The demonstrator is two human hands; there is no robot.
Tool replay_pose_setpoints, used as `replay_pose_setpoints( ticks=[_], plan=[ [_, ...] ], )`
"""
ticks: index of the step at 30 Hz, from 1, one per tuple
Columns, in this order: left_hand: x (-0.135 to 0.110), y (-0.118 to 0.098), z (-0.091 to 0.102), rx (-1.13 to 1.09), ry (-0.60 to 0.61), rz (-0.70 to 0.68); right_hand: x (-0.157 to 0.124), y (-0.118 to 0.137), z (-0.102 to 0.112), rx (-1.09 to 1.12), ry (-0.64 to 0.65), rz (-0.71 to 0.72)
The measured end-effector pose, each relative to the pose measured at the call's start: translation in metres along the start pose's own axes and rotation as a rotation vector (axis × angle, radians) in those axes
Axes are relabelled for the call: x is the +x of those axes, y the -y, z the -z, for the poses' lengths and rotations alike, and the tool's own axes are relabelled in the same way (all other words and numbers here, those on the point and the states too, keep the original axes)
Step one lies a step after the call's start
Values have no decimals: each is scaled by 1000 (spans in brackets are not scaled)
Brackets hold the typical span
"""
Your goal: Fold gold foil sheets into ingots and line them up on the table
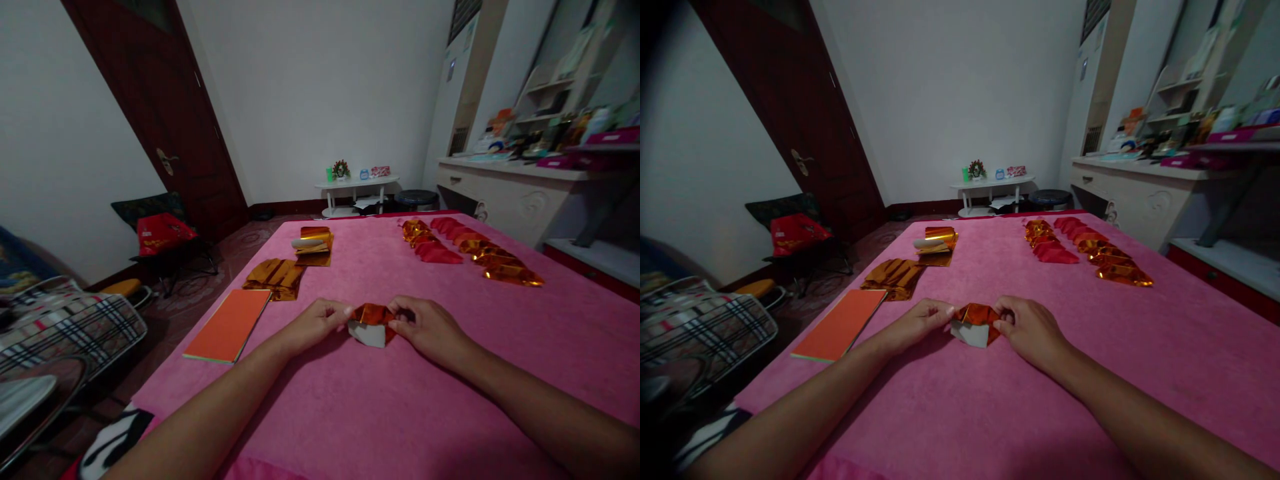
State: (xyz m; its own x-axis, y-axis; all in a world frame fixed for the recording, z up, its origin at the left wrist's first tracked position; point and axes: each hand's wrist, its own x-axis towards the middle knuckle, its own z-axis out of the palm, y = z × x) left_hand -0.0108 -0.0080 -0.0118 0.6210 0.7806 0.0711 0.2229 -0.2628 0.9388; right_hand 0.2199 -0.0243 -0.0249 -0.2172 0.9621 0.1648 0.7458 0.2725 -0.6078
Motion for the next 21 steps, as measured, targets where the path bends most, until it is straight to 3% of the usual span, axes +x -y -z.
replay_pose_setpoints(
  ticks=[7,13,21],
  plan=[
    [10,12,-18,-44,-189,32,2,-6,-8,113,-8,87],
    [13,15,-17,22,-275,59,4,-3,-9,273,-48,103],
    [13,8,-23,385,-223,241,15,-17,-16,345,-51,70]
  ],
)
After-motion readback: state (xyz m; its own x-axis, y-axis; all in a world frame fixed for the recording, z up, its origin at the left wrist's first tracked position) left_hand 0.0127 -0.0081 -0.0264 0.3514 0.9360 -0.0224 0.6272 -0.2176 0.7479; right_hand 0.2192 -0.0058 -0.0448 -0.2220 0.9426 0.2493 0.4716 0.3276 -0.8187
